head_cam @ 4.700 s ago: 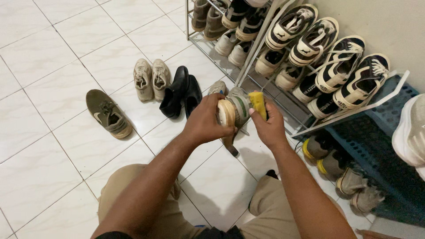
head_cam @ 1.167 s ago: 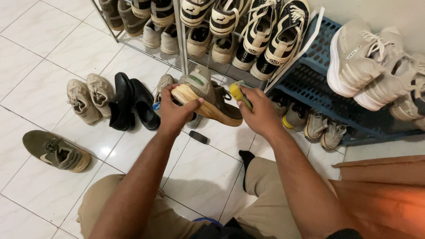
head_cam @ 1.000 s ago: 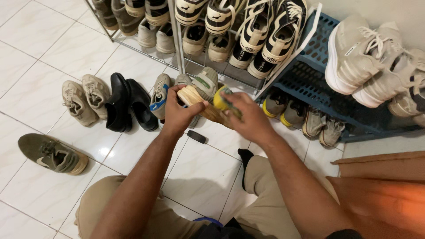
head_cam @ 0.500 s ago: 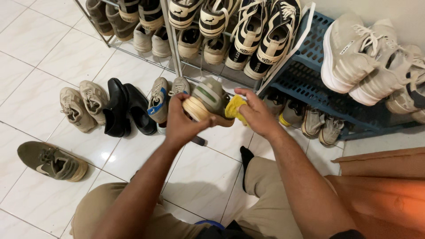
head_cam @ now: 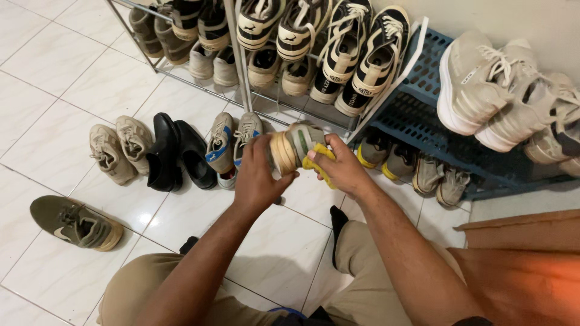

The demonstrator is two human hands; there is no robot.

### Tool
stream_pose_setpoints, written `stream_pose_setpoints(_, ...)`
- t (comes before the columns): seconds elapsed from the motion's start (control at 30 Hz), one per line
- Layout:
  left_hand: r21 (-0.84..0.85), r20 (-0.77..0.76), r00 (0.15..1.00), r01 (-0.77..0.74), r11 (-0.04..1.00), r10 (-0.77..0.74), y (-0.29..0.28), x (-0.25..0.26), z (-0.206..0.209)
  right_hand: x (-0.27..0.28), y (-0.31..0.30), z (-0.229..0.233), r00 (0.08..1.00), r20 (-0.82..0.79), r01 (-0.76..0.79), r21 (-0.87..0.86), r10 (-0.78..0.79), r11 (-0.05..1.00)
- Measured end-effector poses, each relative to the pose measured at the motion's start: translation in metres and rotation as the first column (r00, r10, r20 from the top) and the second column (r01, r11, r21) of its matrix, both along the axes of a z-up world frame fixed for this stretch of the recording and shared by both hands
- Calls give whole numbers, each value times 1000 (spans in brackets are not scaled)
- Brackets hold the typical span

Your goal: The person cleans a pair of beige sneakers using a yellow sponge. They scrub the soles and sides of the shoes, then place them on a blue plastic crate. The person repeats the process with a second shoe.

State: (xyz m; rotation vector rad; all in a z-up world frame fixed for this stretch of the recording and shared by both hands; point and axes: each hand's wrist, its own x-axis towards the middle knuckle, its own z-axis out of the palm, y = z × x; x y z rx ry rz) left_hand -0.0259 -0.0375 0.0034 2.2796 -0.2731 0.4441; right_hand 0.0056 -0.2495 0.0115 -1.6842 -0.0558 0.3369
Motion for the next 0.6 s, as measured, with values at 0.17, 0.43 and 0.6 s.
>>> stream_pose_setpoints(0.17,95,-374,905,-179,979,201,5,0,2,0,15,-13,988,-112,114,106,-103,988)
stream_pose_setpoints(0.43,-626,-779,430,-528,574,-456,21,17,-30,-11,46,-34,994,89,50,143,-63,988)
stream_pose_setpoints(0.6,-658,-751,508,-628,416,-421,20,13,-33,-33,65,-42,950,290,-46,-231,114,972)
